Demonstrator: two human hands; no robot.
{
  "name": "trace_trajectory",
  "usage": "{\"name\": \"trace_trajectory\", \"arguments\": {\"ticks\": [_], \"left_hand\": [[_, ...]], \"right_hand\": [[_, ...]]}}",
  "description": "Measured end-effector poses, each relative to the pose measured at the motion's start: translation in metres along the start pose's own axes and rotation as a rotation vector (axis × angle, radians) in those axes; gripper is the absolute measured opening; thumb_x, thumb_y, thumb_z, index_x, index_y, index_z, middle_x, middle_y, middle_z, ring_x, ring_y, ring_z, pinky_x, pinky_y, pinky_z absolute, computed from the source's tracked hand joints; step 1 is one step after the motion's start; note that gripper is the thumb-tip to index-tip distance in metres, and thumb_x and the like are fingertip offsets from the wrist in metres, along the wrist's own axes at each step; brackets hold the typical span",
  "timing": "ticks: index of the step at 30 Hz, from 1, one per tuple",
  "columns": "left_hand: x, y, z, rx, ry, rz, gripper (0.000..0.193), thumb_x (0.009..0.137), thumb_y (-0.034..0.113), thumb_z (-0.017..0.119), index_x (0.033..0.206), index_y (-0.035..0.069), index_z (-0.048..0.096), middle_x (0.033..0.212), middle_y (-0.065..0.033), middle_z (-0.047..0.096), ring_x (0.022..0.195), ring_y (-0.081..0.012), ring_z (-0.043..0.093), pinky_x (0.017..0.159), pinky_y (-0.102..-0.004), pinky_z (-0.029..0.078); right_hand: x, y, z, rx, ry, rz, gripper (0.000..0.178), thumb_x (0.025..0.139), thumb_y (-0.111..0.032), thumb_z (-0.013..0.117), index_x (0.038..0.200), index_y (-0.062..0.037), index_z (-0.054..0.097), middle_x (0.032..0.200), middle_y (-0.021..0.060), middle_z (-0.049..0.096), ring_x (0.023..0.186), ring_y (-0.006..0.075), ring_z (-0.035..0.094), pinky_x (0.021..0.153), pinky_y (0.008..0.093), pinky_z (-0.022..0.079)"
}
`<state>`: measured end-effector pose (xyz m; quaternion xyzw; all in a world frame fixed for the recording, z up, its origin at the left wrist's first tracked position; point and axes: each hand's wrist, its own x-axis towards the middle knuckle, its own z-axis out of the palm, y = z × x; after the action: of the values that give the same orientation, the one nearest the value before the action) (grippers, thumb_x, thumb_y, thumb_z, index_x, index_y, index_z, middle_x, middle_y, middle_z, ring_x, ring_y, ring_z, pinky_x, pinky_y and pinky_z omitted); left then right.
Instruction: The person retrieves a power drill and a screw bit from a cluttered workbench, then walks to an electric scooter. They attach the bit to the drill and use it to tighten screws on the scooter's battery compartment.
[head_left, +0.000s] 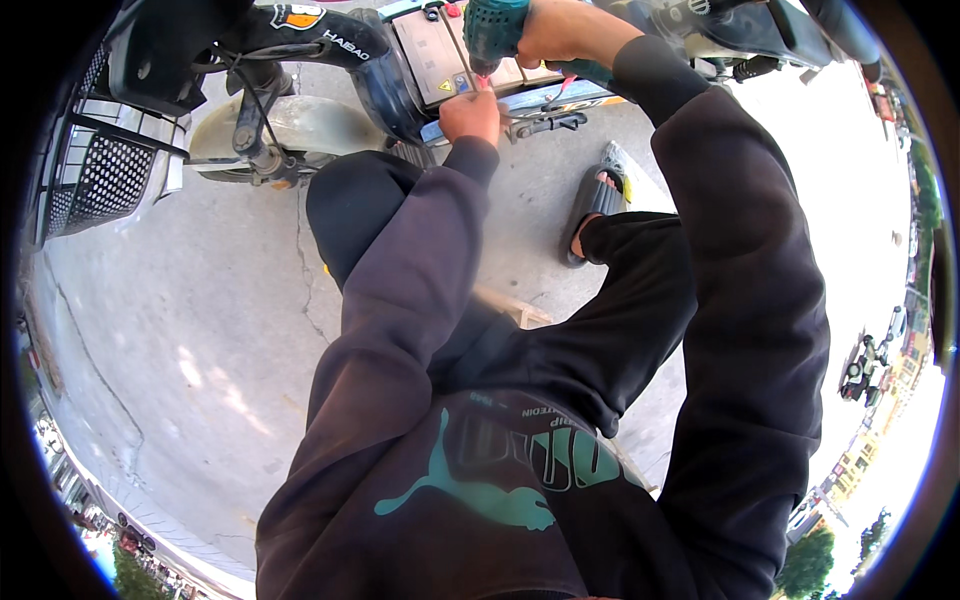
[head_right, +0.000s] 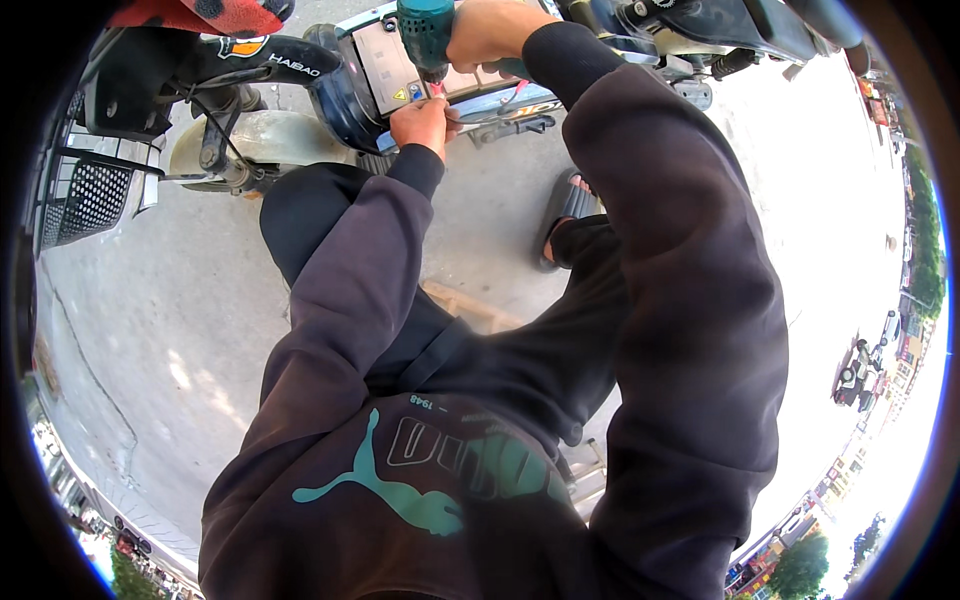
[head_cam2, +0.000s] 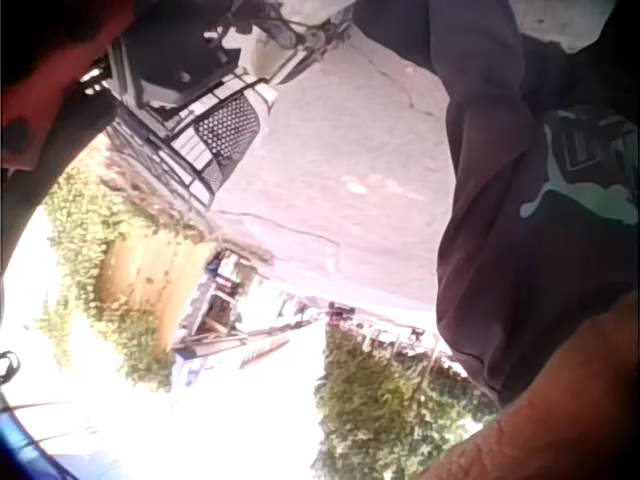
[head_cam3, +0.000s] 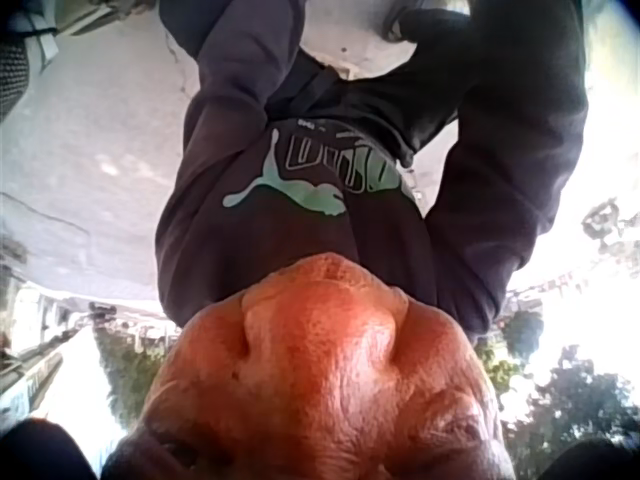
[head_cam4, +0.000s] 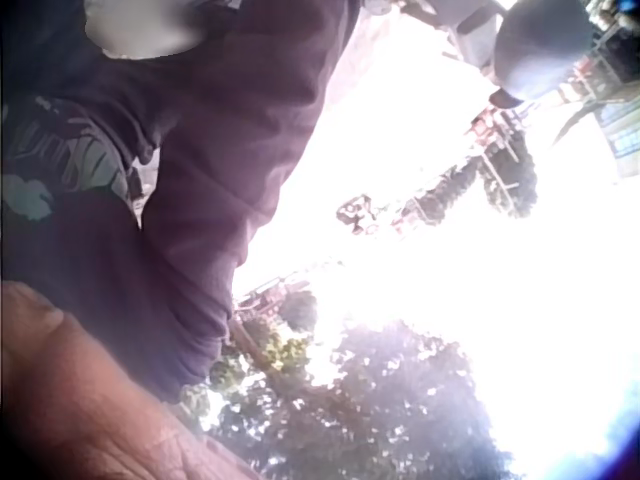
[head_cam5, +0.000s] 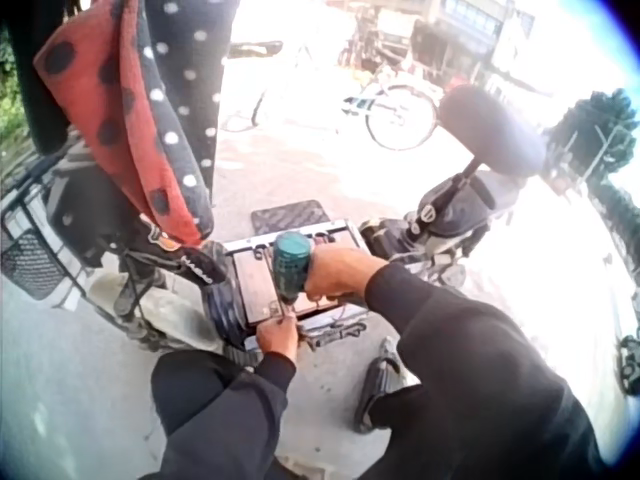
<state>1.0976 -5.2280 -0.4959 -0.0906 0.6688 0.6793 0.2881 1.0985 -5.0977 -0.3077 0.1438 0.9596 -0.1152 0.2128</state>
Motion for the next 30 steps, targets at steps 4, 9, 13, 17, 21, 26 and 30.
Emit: {"name": "trace_trajectory", "arguments": {"ticks": [4, 9, 13, 17, 21, 26, 30], "left_hand": [[-0.001, 0.004, -0.001, -0.015, 0.009, -0.044, 0.018, 0.090, 0.012, 0.064, 0.080, -0.003, 0.067, 0.069, -0.0104, 0.070, 0.049, -0.0190, 0.065, 0.043, -0.0266, 0.047], [-0.005, 0.006, 0.001, 0.014, 0.005, -0.041, 0.018, 0.090, 0.012, 0.063, 0.080, -0.003, 0.067, 0.069, -0.0101, 0.070, 0.049, -0.0180, 0.065, 0.043, -0.0262, 0.046], [-0.005, 0.007, -0.001, 0.035, -0.001, -0.030, 0.018, 0.090, 0.012, 0.062, 0.081, -0.003, 0.068, 0.069, -0.0101, 0.071, 0.050, -0.0176, 0.065, 0.043, -0.0258, 0.045], [-0.003, 0.006, 0.001, 0.026, -0.011, -0.047, 0.020, 0.091, 0.013, 0.062, 0.079, -0.002, 0.067, 0.069, -0.0097, 0.070, 0.050, -0.0172, 0.065, 0.042, -0.0255, 0.045], [0.001, 0.004, -0.001, 0.025, -0.020, -0.042, 0.022, 0.092, 0.014, 0.062, 0.077, -0.001, 0.066, 0.070, -0.0095, 0.070, 0.050, -0.0172, 0.065, 0.042, -0.0253, 0.044], [0.001, 0.003, 0.001, 0.025, -0.027, -0.059, 0.022, 0.092, 0.015, 0.062, 0.076, 0.000, 0.066, 0.071, -0.0095, 0.070, 0.050, -0.0179, 0.065, 0.042, -0.0247, 0.043], [0.002, 0.004, 0.000, 0.036, -0.034, -0.072, 0.022, 0.093, 0.015, 0.062, 0.076, 0.001, 0.066, 0.070, -0.0093, 0.070, 0.051, -0.0182, 0.066, 0.041, -0.0244, 0.043]], "right_hand": [[-0.001, 0.002, 0.001, 0.051, -0.007, 0.017, 0.026, 0.070, -0.024, 0.070, 0.083, -0.0017, 0.074, 0.078, 0.0166, 0.071, 0.074, 0.0290, 0.071, 0.067, 0.0393, 0.056], [0.001, 0.008, 0.004, -0.003, -0.009, -0.032, 0.024, 0.069, -0.024, 0.070, 0.080, -0.0020, 0.073, 0.077, 0.0174, 0.071, 0.074, 0.0297, 0.070, 0.066, 0.0402, 0.055], [0.003, 0.006, 0.004, -0.048, 0.041, -0.061, 0.025, 0.069, -0.025, 0.070, 0.080, -0.0025, 0.073, 0.078, 0.0184, 0.070, 0.074, 0.0308, 0.070, 0.066, 0.0407, 0.055], [0.007, 0.010, 0.007, -0.078, 0.036, -0.090, 0.026, 0.068, -0.025, 0.069, 0.080, -0.0028, 0.074, 0.078, 0.0191, 0.070, 0.074, 0.0319, 0.069, 0.066, 0.0411, 0.055], [0.002, 0.006, 0.007, -0.020, 0.055, -0.040, 0.027, 0.069, -0.025, 0.070, 0.081, -0.0019, 0.074, 0.078, 0.0177, 0.071, 0.073, 0.0296, 0.070, 0.066, 0.0402, 0.055], [-0.001, 0.001, 0.002, -0.010, 0.005, 0.012, 0.025, 0.070, -0.024, 0.070, 0.080, -0.0009, 0.074, 0.077, 0.0150, 0.072, 0.070, 0.0258, 0.071, 0.064, 0.0379, 0.056], [-0.006, -0.005, -0.003, 0.019, -0.039, 0.072, 0.024, 0.071, -0.023, 0.070, 0.079, -0.0009, 0.074, 0.075, 0.0145, 0.071, 0.068, 0.0252, 0.071, 0.062, 0.0373, 0.056]]}}
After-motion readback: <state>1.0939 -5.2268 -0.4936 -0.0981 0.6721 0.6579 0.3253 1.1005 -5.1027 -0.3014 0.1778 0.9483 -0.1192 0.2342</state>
